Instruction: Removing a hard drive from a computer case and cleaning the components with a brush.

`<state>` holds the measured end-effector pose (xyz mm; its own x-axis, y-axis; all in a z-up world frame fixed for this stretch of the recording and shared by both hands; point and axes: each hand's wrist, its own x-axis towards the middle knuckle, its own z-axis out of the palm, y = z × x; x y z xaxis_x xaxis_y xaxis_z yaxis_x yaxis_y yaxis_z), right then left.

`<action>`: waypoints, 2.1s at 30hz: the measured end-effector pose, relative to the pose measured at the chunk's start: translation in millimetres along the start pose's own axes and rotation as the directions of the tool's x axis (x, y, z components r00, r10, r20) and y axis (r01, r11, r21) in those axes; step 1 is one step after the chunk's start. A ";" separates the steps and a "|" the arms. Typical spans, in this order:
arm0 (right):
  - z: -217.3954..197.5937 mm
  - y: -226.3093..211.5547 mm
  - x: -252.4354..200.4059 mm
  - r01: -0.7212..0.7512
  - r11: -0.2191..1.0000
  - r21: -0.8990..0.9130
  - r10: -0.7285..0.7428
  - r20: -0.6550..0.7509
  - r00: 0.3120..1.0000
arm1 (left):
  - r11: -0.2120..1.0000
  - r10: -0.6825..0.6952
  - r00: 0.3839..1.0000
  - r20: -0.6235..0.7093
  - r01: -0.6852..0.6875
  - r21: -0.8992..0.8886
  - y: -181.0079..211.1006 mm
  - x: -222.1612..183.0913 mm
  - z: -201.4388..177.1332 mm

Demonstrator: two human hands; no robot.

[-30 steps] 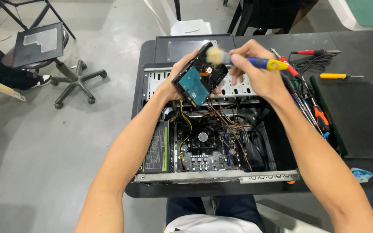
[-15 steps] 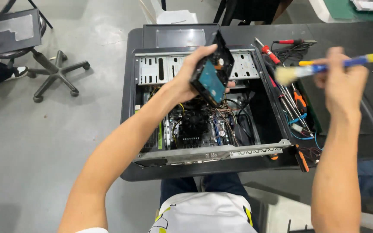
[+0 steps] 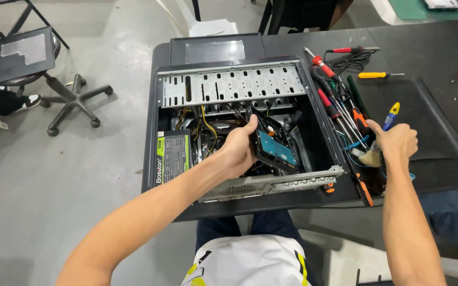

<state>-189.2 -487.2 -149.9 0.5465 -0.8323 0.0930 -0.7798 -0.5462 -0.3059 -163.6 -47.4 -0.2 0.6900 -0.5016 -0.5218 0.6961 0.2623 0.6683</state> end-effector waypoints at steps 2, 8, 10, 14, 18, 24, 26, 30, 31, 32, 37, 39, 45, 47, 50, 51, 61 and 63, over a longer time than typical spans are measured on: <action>-6.6 -9.1 -1.1 0.090 0.995 -0.050 -0.092 -0.042 0.995 | 0.997 -0.018 0.998 -0.052 0.022 0.068 4.1 -3.5 7.4; -127.4 -101.0 -128.4 0.609 0.680 0.409 -0.529 -0.302 0.793 | 0.999 -0.035 0.962 -0.271 0.031 -0.018 -3.8 45.5 0.5; -159.0 -133.3 -180.0 0.531 0.596 0.603 -0.548 -0.179 0.817 | 0.995 -0.037 0.940 -0.338 0.004 -0.099 -10.6 74.9 -8.4; -155.3 -172.5 -219.2 0.473 0.758 0.450 -0.636 0.345 0.690 | 0.980 0.097 0.965 -0.243 -0.136 -0.148 -20.5 128.2 -33.6; -132.1 -190.7 -216.5 0.006 0.839 0.544 -0.453 0.691 0.563 | 0.989 0.102 0.941 -0.321 -0.131 -0.069 -19.6 132.3 -27.2; -84.0 -192.4 -188.1 -0.554 0.317 0.770 -0.475 0.634 0.610 | 0.978 0.132 0.917 -0.376 -0.059 0.199 -11.7 120.4 -18.0; -89.6 -197.5 -194.8 -0.574 0.235 0.784 -0.444 0.612 0.654 | 0.969 0.117 0.940 -0.320 -0.037 0.246 -1.7 118.9 -10.8; -44.2 -199.9 -174.1 -0.536 0.099 0.838 -0.362 0.533 0.765 | 0.966 0.103 0.969 -0.225 -0.044 0.256 -3.5 158.1 -18.8; -43.5 -200.2 -173.8 -0.539 0.099 0.837 -0.359 0.535 0.765 | 0.966 0.100 0.969 -0.226 -0.040 0.257 -3.2 154.7 -19.6; -42.6 -200.7 -173.6 -0.520 0.111 0.847 -0.346 0.523 0.779 | 0.963 0.133 0.958 -0.253 -0.064 0.262 -2.8 151.2 -20.7; -36.1 -209.1 -169.1 -0.491 0.101 0.865 -0.291 0.497 0.817 | 0.967 0.244 0.957 -0.157 -0.227 0.118 -6.7 177.0 -35.6; -23.8 -212.6 -157.9 -0.486 0.061 0.872 -0.263 0.484 0.835 | 0.963 0.270 0.953 -0.137 -0.264 0.060 -5.3 176.4 -36.7; -4.0 -224.2 -140.9 -0.542 -0.001 0.840 -0.147 0.536 0.831 | 0.945 0.289 0.956 -0.055 -0.294 -0.140 2.1 156.1 -30.0; 2.5 -225.3 -136.5 -0.552 -0.005 0.834 -0.122 0.547 0.828 | 0.950 0.277 0.961 -0.021 -0.277 -0.145 -1.4 172.1 -33.8; 7.5 -227.3 -133.4 -0.562 -0.015 0.827 -0.075 0.560 0.825 | 0.962 0.255 0.967 0.028 -0.250 -0.113 1.0 165.1 -29.6; 8.3 -227.3 -132.5 -0.563 -0.021 0.826 -0.050 0.561 0.826 | 0.968 0.243 0.969 0.043 -0.239 -0.078 2.5 158.0 -25.9; 0.1 -246.4 -125.8 -0.616 -0.426 0.663 -0.034 0.669 0.743 | 0.931 0.323 0.940 0.112 -0.294 -0.217 0.0 159.6 -21.4; 2.0 -251.5 -129.1 -0.618 -0.514 0.595 -0.124 0.662 0.740 | 0.904 0.351 0.929 0.115 -0.304 -0.301 -11.8 221.9 -46.1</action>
<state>-63.0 -242.2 -86.9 0.7029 -0.4851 -0.5201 0.2447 0.8516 -0.4637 -9.6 -123.8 -148.3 0.8629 -0.4685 -0.1897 0.4789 0.6376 0.6034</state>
